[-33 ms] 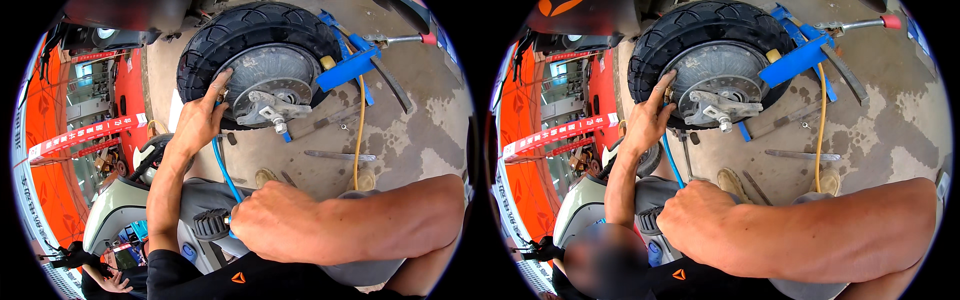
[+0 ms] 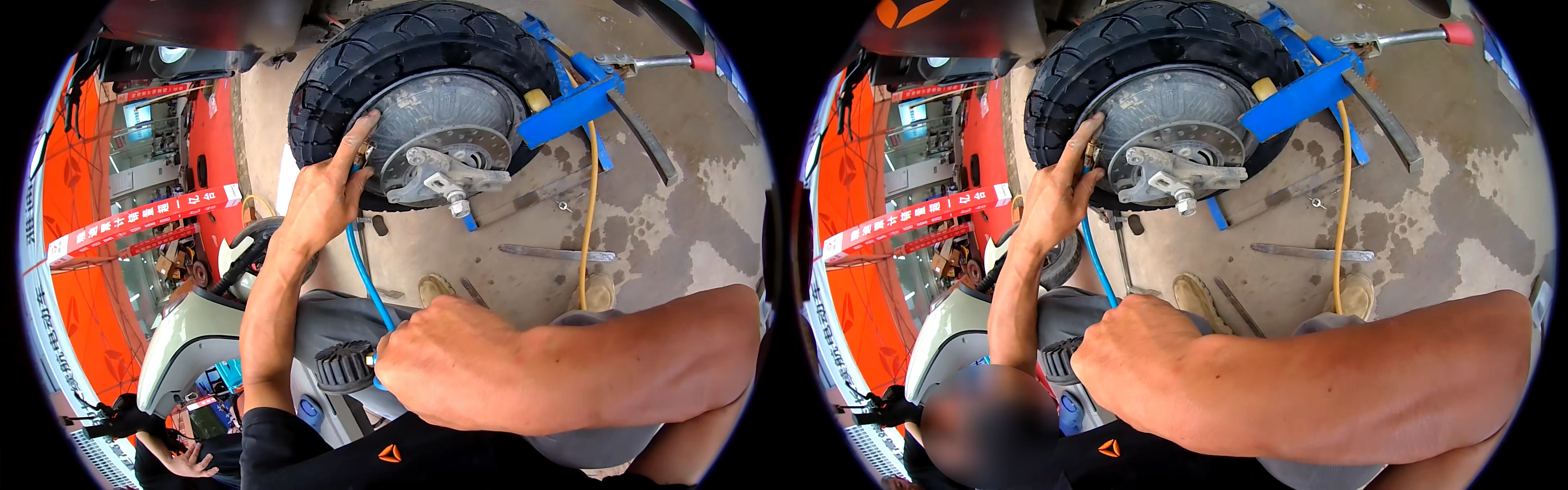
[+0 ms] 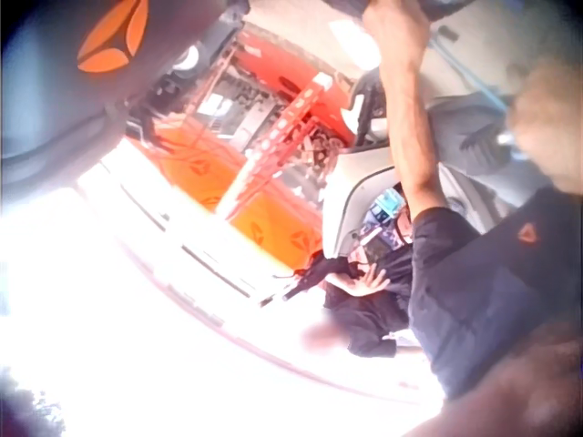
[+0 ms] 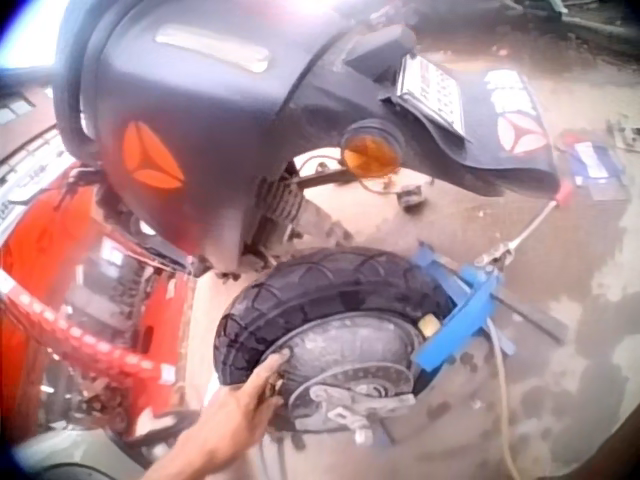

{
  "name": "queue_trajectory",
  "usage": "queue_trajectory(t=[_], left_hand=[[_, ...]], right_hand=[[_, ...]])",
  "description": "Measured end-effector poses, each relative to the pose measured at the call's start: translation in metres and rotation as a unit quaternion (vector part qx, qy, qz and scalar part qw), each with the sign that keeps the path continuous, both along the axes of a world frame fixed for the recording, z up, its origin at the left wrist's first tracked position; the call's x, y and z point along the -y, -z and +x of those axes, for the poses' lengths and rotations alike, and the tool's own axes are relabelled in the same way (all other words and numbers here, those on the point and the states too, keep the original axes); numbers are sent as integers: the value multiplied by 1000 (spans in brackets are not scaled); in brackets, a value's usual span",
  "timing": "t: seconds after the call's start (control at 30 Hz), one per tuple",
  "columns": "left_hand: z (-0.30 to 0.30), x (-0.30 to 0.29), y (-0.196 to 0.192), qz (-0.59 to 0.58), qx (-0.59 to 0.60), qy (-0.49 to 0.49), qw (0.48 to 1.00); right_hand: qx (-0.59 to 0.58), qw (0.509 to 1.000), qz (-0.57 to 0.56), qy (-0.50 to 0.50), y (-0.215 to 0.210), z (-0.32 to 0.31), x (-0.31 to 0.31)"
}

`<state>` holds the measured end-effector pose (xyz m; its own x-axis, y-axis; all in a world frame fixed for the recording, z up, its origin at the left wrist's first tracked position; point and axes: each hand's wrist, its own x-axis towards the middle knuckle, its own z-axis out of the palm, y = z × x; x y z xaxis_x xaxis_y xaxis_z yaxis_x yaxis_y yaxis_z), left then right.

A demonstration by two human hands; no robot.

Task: The person mounts a tire onto a wheel rim using a tire lever and a blue tire mounting clamp. They pry the tire bead over the rim edge, rotate the tire to seat it, and then inflate the tire using an air hose to secure the bead.

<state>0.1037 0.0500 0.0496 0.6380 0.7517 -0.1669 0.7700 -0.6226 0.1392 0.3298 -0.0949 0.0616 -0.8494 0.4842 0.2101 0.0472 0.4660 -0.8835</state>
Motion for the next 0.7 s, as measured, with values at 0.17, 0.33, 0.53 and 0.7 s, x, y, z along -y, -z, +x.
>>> queue_trajectory(t=[0.17,0.33,0.53,0.7], left_hand=[[-4,3,-1,40,-10,12,999],[2,0,-6,36,-41,14,998],[-3,1,5,61,-14,16,998],[-7,12,8,94,-6,-45,994]], right_hand=[[11,1000,-11,3,-4,2,-5],[18,1000,-10,-3,-4,-3,-5],[31,999,-18,-27,-7,-4,-5],[28,999,-15,-21,-8,-4,-2]])
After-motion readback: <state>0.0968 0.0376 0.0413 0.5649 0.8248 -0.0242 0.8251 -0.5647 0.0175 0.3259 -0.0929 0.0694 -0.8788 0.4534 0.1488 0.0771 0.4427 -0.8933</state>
